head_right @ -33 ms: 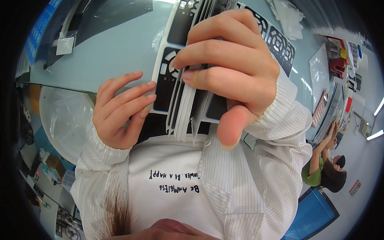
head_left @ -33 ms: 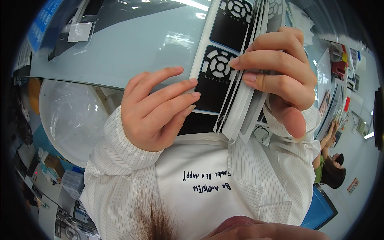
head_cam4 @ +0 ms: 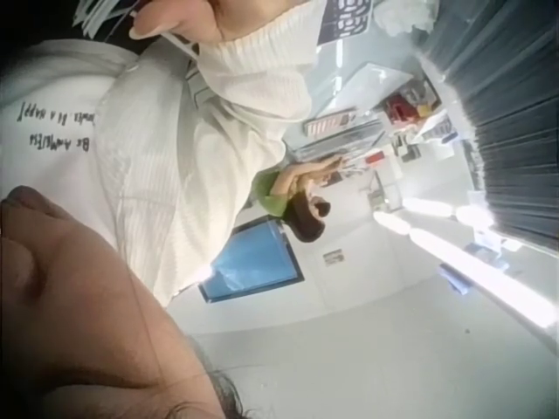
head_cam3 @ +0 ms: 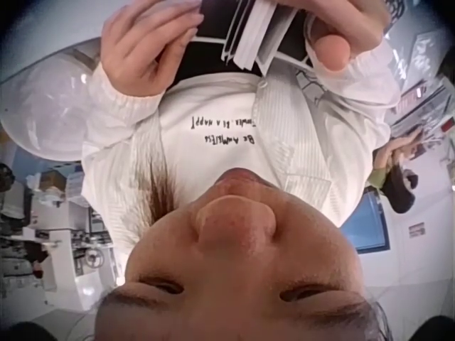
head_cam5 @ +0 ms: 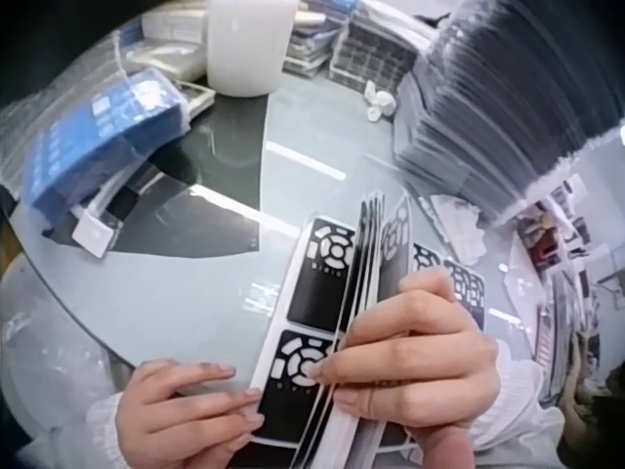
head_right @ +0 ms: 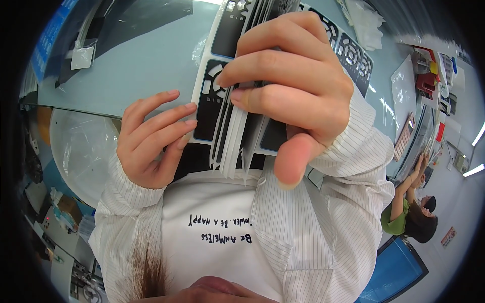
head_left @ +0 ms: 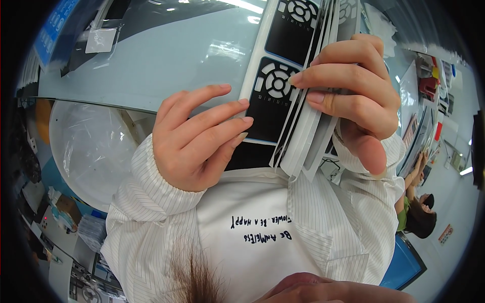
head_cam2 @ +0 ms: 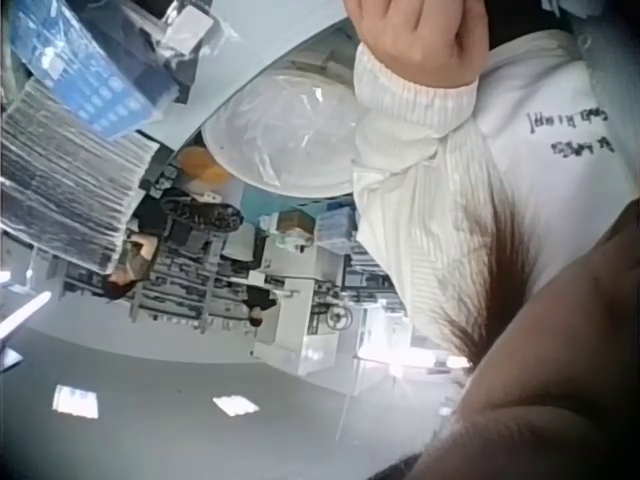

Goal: Count and sort electronic component sheets and record the total using a calculator.

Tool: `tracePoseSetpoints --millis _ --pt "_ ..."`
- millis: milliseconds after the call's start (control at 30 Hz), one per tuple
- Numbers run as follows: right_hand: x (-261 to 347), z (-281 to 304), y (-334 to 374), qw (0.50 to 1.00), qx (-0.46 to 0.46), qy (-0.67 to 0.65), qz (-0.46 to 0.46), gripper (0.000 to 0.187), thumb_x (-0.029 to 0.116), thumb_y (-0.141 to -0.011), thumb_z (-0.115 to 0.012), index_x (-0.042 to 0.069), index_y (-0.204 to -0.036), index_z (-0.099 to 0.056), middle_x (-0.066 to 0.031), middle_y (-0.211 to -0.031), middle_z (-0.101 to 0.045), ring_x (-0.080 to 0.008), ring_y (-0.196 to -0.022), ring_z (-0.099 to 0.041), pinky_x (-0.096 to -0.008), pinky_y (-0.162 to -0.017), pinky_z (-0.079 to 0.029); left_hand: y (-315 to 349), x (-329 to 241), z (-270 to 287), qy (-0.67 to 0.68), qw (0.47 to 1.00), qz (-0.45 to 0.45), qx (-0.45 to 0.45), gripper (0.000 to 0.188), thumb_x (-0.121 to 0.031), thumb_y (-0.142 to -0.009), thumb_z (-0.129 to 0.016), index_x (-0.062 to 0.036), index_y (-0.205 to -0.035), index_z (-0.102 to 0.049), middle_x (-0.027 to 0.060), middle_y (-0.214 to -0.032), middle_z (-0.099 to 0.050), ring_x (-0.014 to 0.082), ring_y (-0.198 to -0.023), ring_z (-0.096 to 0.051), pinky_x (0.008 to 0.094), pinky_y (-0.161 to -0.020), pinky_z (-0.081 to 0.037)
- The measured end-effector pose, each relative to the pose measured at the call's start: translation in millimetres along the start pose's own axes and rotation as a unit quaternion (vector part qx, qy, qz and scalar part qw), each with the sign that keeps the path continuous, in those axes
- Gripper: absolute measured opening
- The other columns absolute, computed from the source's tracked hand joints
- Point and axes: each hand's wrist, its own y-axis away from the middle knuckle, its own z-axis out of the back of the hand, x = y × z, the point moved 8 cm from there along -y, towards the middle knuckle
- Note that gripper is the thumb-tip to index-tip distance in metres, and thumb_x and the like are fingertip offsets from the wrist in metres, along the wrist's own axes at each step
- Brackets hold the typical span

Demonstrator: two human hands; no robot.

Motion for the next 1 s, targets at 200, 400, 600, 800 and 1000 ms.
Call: tracePoseSetpoints --millis 200,400,600,800,1000 --pt "0.5 -0.1 0.7 1.000 0.002 0.002 0.002 0.081 0.066 -0.101 -0.014 0.002 -0.079 -0.060 -0.0172 -0.082 -0.071 -0.0269 -0.070 -0.060 -0.0394 -0.067 -0.037 -4.2 -2.3 -0.6 0.061 0.998 0.000 0.003 0.022 -0.005 -0.084 -0.069 -0.0046 -0.106 -0.071 0.0093 -0.111 -0.073 0.0341 -0.109 -0.062 0.0415 -0.093 -0.049" --pt "-0.8 1.0 -3.8 1.000 0.019 0.003 0.025 0.083 0.065 -0.101 -0.016 0.001 -0.087 -0.066 -0.0161 -0.085 -0.072 -0.0275 -0.072 -0.062 -0.0380 -0.068 -0.038 -9.4 -2.1 -2.4 0.156 0.987 0.040 0.009 0.040 -0.006 -0.077 -0.073 -0.0005 -0.116 -0.068 0.0075 -0.107 -0.072 0.0296 -0.102 -0.064 0.0349 -0.084 -0.049" --pt "-14.8 12.4 -13.7 0.973 0.103 -0.135 -0.158 0.049 0.042 -0.099 -0.052 -0.004 -0.109 -0.066 -0.0186 -0.110 -0.068 -0.0323 -0.100 -0.066 -0.0421 -0.085 -0.043 -6.8 2.6 -5.7 0.245 0.966 0.069 0.056 0.043 -0.008 -0.085 -0.067 0.0081 -0.125 -0.061 0.0163 -0.112 -0.070 0.0343 -0.103 -0.063 0.0389 -0.090 -0.051" --pt "-12.9 9.7 -13.0 0.983 0.073 -0.097 -0.135 0.053 0.044 -0.100 -0.045 -0.004 -0.098 -0.067 -0.0184 -0.102 -0.069 -0.0319 -0.092 -0.066 -0.0410 -0.082 -0.041 -4.7 0.0 -7.2 0.256 0.962 0.089 0.029 0.050 -0.007 -0.086 -0.067 0.0101 -0.131 -0.055 0.0211 -0.112 -0.068 0.0328 -0.105 -0.063 0.0383 -0.091 -0.052" --pt "-12.7 6.7 -13.7 0.984 0.103 -0.080 -0.119 0.053 0.042 -0.102 -0.042 -0.003 -0.099 -0.069 -0.0160 -0.099 -0.070 -0.0297 -0.090 -0.067 -0.0375 -0.080 -0.042 -8.3 -3.7 -6.4 0.263 0.960 0.090 0.031 0.057 -0.002 -0.082 -0.071 0.0088 -0.134 -0.052 0.0197 -0.113 -0.067 0.0307 -0.105 -0.064 0.0375 -0.091 -0.052"
